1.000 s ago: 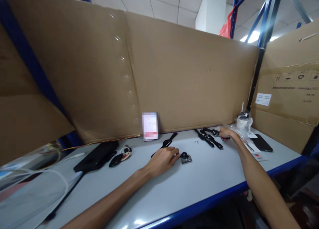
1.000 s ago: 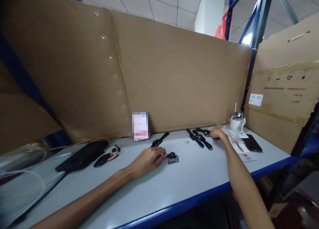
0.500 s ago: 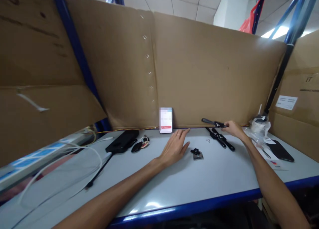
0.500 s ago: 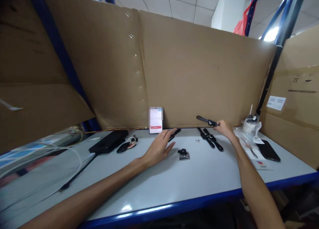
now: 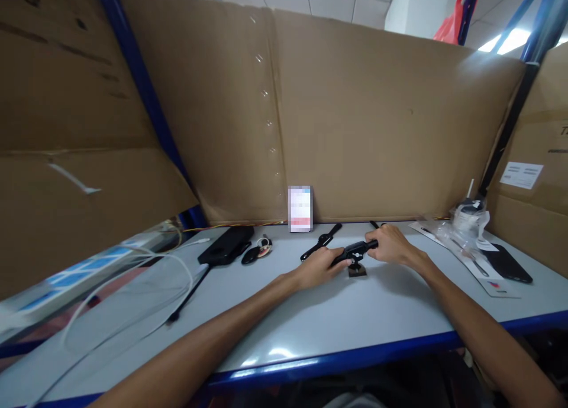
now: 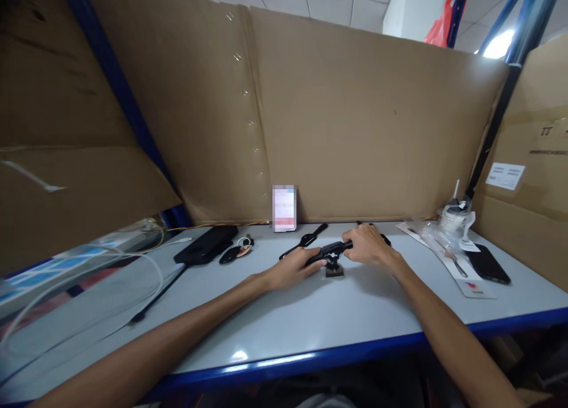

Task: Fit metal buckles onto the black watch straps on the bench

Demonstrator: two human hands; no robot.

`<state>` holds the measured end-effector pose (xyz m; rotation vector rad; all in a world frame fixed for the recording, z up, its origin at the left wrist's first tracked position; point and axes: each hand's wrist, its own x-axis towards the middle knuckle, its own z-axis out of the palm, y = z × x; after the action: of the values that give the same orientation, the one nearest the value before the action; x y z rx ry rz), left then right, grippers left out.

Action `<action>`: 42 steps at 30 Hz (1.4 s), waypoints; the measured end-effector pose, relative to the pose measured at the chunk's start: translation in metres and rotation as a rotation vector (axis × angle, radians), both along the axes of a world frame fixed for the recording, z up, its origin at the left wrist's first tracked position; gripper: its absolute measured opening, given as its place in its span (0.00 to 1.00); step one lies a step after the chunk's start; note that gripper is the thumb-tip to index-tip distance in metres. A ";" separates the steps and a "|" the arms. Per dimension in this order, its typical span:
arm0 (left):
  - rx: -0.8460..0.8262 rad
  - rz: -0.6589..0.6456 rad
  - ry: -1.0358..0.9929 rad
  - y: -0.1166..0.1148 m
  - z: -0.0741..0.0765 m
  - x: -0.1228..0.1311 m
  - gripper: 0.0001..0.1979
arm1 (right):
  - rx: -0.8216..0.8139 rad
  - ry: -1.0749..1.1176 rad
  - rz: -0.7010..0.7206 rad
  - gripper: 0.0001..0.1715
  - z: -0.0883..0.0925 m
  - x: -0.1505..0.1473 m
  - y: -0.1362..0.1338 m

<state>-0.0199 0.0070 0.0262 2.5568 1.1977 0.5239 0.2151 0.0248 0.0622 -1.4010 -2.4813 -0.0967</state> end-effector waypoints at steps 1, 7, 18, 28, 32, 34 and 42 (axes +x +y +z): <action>-0.070 -0.026 -0.076 0.002 -0.001 0.001 0.20 | -0.008 0.003 -0.009 0.06 -0.001 0.000 0.001; -0.506 0.116 -0.597 0.021 -0.021 0.003 0.22 | 0.258 0.244 -0.185 0.29 0.003 0.000 0.009; -0.678 0.213 -0.899 0.019 -0.023 0.004 0.20 | -0.158 -0.028 0.251 0.20 -0.026 -0.028 -0.008; -0.261 0.303 -0.595 0.019 -0.030 0.009 0.18 | 0.032 0.167 -0.076 0.14 -0.025 -0.022 0.006; 0.060 0.317 -0.358 0.007 -0.023 0.014 0.15 | -0.194 0.486 -0.029 0.24 -0.026 -0.040 0.001; 0.100 0.334 -0.249 0.001 -0.020 0.016 0.14 | -0.331 0.645 -0.022 0.22 -0.028 -0.048 -0.001; 0.145 0.438 -0.003 -0.005 -0.017 0.020 0.18 | -0.709 1.065 -0.015 0.13 -0.028 -0.055 -0.006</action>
<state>0.0006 0.0020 0.0096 2.4015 1.7915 0.7294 0.1600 0.0186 0.0344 -1.1748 -1.5982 1.2715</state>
